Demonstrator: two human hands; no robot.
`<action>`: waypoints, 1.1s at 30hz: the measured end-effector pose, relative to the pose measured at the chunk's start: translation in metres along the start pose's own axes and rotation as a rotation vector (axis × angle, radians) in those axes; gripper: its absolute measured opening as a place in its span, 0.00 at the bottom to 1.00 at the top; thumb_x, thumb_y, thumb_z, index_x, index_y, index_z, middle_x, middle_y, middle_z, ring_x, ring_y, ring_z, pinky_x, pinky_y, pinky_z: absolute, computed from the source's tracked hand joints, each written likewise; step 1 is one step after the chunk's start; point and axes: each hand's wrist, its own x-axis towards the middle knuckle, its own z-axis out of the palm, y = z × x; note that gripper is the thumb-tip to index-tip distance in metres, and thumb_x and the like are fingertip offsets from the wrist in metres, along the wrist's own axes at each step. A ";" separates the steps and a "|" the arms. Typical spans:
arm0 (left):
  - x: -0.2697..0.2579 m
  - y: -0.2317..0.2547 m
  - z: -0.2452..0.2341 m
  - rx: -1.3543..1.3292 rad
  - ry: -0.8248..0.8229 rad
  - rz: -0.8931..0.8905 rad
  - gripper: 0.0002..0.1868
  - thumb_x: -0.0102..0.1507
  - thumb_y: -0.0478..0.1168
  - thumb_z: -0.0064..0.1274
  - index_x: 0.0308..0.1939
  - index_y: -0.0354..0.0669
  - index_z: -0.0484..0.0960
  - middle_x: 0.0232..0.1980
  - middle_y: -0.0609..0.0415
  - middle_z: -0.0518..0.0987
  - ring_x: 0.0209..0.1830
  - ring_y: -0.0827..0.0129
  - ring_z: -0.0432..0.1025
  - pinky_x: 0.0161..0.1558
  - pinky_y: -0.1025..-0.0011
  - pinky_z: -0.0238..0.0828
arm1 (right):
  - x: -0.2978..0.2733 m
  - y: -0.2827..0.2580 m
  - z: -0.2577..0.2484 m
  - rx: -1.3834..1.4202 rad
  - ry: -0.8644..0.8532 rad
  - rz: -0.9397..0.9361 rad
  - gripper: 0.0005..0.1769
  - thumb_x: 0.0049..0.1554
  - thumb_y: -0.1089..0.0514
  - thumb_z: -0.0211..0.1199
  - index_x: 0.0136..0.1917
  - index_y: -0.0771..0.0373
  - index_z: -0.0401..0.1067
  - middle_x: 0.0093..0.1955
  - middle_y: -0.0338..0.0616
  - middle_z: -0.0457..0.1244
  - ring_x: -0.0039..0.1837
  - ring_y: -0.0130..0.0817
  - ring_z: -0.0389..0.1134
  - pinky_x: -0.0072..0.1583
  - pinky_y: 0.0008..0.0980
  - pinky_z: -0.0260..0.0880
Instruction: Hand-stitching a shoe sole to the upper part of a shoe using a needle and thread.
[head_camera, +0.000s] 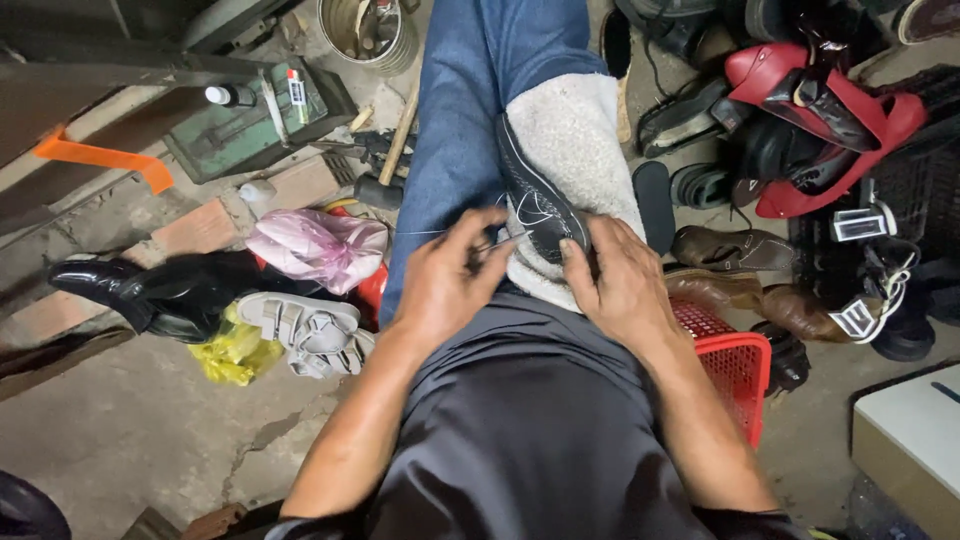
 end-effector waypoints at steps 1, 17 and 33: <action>0.003 0.002 0.007 0.000 0.001 0.000 0.17 0.61 0.37 0.62 0.54 0.53 0.81 0.24 0.53 0.80 0.28 0.54 0.80 0.29 0.62 0.75 | -0.001 0.001 0.002 0.000 -0.001 -0.001 0.14 0.66 0.53 0.55 0.46 0.67 0.70 0.34 0.55 0.60 0.42 0.58 0.68 0.42 0.49 0.68; 0.008 0.013 0.020 0.149 0.000 0.127 0.11 0.64 0.47 0.57 0.27 0.53 0.81 0.26 0.58 0.78 0.24 0.56 0.77 0.24 0.64 0.72 | -0.007 0.014 0.009 0.031 0.010 0.044 0.14 0.69 0.53 0.51 0.45 0.64 0.66 0.31 0.55 0.59 0.40 0.60 0.66 0.39 0.50 0.65; -0.005 -0.001 -0.043 -0.382 -0.615 -0.054 0.07 0.56 0.33 0.55 0.37 0.36 0.78 0.27 0.35 0.75 0.27 0.46 0.73 0.31 0.52 0.70 | -0.001 0.006 0.001 0.047 0.008 0.020 0.16 0.68 0.51 0.54 0.44 0.63 0.68 0.31 0.54 0.59 0.39 0.56 0.67 0.38 0.46 0.67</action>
